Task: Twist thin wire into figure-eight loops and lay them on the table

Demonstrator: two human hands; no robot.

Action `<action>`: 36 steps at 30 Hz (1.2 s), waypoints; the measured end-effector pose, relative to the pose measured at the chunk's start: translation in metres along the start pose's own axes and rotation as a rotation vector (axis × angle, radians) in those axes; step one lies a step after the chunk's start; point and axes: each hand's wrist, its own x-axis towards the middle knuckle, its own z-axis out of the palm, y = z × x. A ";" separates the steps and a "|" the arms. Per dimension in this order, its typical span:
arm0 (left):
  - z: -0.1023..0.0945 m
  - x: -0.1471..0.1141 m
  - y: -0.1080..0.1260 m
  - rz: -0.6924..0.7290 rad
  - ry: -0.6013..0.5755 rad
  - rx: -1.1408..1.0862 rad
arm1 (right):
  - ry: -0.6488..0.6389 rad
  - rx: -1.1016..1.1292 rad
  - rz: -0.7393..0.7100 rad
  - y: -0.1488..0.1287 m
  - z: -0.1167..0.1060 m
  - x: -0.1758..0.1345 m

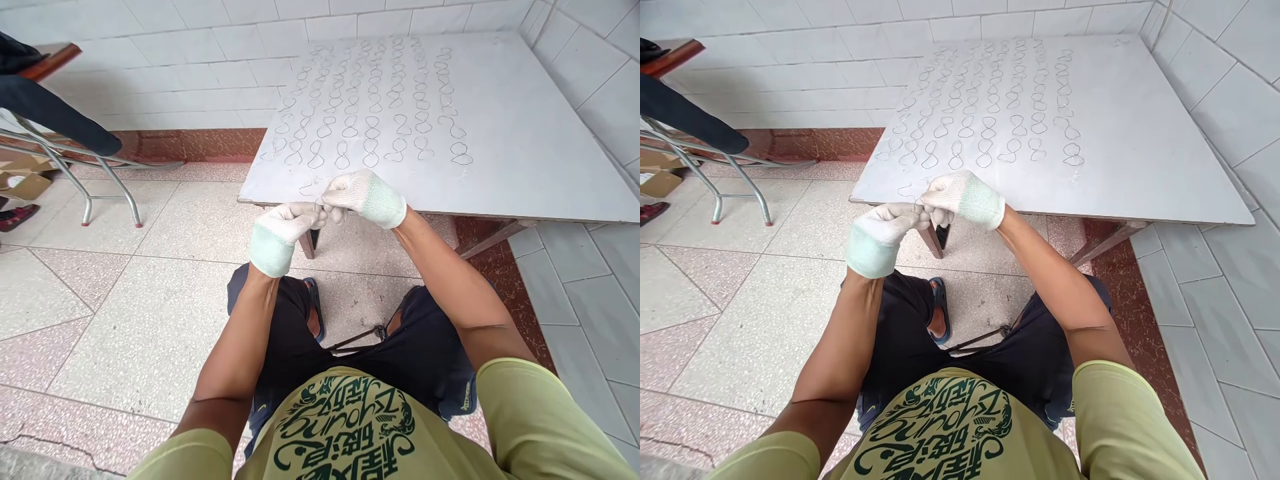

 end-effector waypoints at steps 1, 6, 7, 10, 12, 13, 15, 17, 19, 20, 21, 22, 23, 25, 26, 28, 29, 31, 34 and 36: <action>-0.002 0.002 -0.001 -0.015 -0.038 -0.038 | -0.011 0.002 -0.016 0.000 0.000 -0.001; -0.007 0.015 -0.014 -0.040 -0.250 -0.148 | -0.051 -0.003 -0.082 -0.002 0.000 -0.006; -0.008 0.017 -0.017 -0.035 -0.267 -0.157 | -0.049 -0.007 -0.072 -0.003 0.001 -0.006; -0.007 0.020 -0.023 -0.016 -0.278 -0.185 | -0.041 0.005 -0.054 -0.003 0.003 -0.006; -0.007 0.019 -0.022 -0.030 -0.263 -0.197 | -0.044 0.031 -0.062 0.000 0.004 -0.004; -0.007 0.017 -0.021 -0.040 -0.252 -0.208 | -0.043 0.045 -0.067 0.002 0.004 -0.003; -0.006 0.014 -0.017 -0.053 -0.242 -0.246 | -0.044 0.071 -0.083 0.007 0.005 -0.001; -0.005 0.012 -0.016 -0.048 -0.240 -0.287 | -0.053 0.092 -0.103 0.011 0.007 0.001; -0.005 0.012 -0.018 -0.034 -0.227 -0.314 | -0.066 0.121 -0.109 0.014 0.009 0.002; -0.005 0.012 -0.020 -0.022 -0.221 -0.324 | -0.071 0.139 -0.101 0.014 0.010 0.002; -0.006 0.013 -0.022 -0.011 -0.215 -0.330 | -0.072 0.158 -0.088 0.015 0.011 0.003; -0.006 0.014 -0.024 -0.005 -0.216 -0.329 | -0.068 0.181 -0.073 0.016 0.012 0.003; -0.008 0.014 -0.026 -0.005 -0.224 -0.319 | -0.057 0.204 -0.060 0.017 0.013 0.004; -0.011 0.015 -0.028 -0.012 -0.255 -0.288 | -0.029 0.243 -0.052 0.019 0.013 0.006; -0.013 0.014 -0.028 -0.025 -0.280 -0.274 | -0.019 0.259 -0.061 0.020 0.013 0.007; -0.017 0.013 -0.028 -0.055 -0.336 -0.272 | -0.013 0.278 -0.093 0.021 0.012 0.008; -0.018 0.012 -0.029 -0.064 -0.358 -0.279 | -0.012 0.279 -0.110 0.021 0.013 0.008; -0.020 0.012 -0.032 -0.064 -0.383 -0.298 | 0.011 0.275 -0.122 0.021 0.015 0.008; -0.021 0.013 -0.041 -0.036 -0.411 -0.333 | 0.103 0.248 -0.089 0.020 0.021 0.005; -0.023 0.013 -0.048 -0.024 -0.400 -0.350 | 0.160 0.219 -0.067 0.019 0.025 0.005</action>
